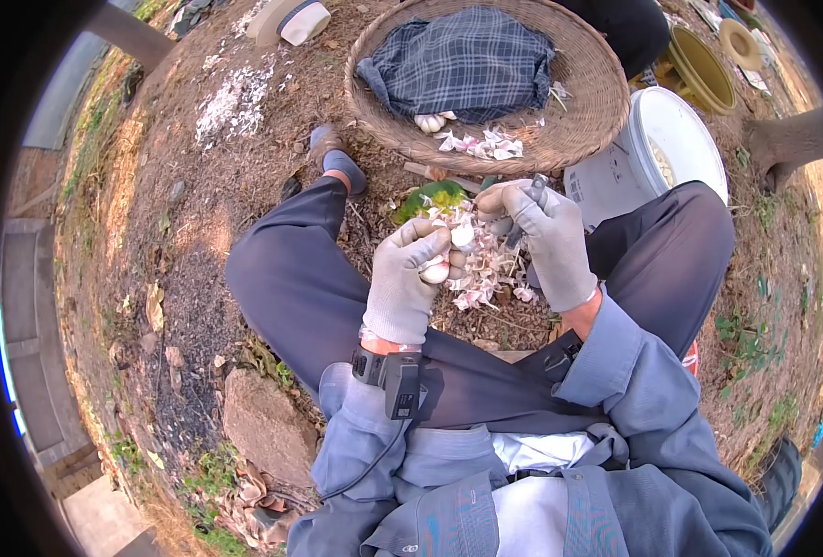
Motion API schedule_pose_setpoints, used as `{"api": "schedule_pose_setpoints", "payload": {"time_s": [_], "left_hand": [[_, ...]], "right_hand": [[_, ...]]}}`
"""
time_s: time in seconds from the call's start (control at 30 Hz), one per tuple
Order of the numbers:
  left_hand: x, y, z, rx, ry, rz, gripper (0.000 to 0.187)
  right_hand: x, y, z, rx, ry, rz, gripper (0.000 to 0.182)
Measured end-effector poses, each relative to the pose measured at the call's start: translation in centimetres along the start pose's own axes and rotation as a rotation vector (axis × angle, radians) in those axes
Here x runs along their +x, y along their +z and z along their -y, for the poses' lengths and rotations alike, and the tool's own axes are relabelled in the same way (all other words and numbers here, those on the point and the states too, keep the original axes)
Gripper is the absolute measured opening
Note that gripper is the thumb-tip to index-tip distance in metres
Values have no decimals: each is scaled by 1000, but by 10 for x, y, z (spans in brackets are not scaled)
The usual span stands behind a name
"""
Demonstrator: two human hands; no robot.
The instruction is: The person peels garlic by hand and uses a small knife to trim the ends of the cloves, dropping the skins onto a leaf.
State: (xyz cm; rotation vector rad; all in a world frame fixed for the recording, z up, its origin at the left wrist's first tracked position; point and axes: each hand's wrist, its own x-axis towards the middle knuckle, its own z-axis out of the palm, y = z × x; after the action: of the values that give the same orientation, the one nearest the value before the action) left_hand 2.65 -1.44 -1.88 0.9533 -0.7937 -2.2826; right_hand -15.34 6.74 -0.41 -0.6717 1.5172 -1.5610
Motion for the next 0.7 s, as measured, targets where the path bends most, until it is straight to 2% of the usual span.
{"api": "schedule_pose_setpoints", "payload": {"time_s": [0.1, 0.13, 0.3, 0.4, 0.47, 0.5, 0.57, 0.7], "left_hand": [[1, 0, 1, 5, 13, -22, 9], [1, 0, 1, 7, 17, -33, 9], [-1, 2, -2, 81, 11, -1, 9], [-5, 9, -5, 137, 6, -5, 10], [-5, 10, -5, 164, 15, 7, 11], [-5, 10, -5, 151, -4, 26, 11], [-5, 9, -5, 140, -23, 45, 12], [-3, 7, -3, 119, -15, 86, 13]], "right_hand": [[-7, 10, 12, -30, 64, 47, 22], [-9, 14, 11, -113, -31, 56, 22], [-10, 14, -5, -176, -86, 152, 24], [-6, 10, -2, -83, 14, 151, 20], [-3, 6, 3, 39, 210, 169, 17], [-1, 3, 0, 40, 210, 168, 17], [2, -1, -9, 239, 286, 235, 19], [-1, 1, -3, 260, 293, 220, 21]]}}
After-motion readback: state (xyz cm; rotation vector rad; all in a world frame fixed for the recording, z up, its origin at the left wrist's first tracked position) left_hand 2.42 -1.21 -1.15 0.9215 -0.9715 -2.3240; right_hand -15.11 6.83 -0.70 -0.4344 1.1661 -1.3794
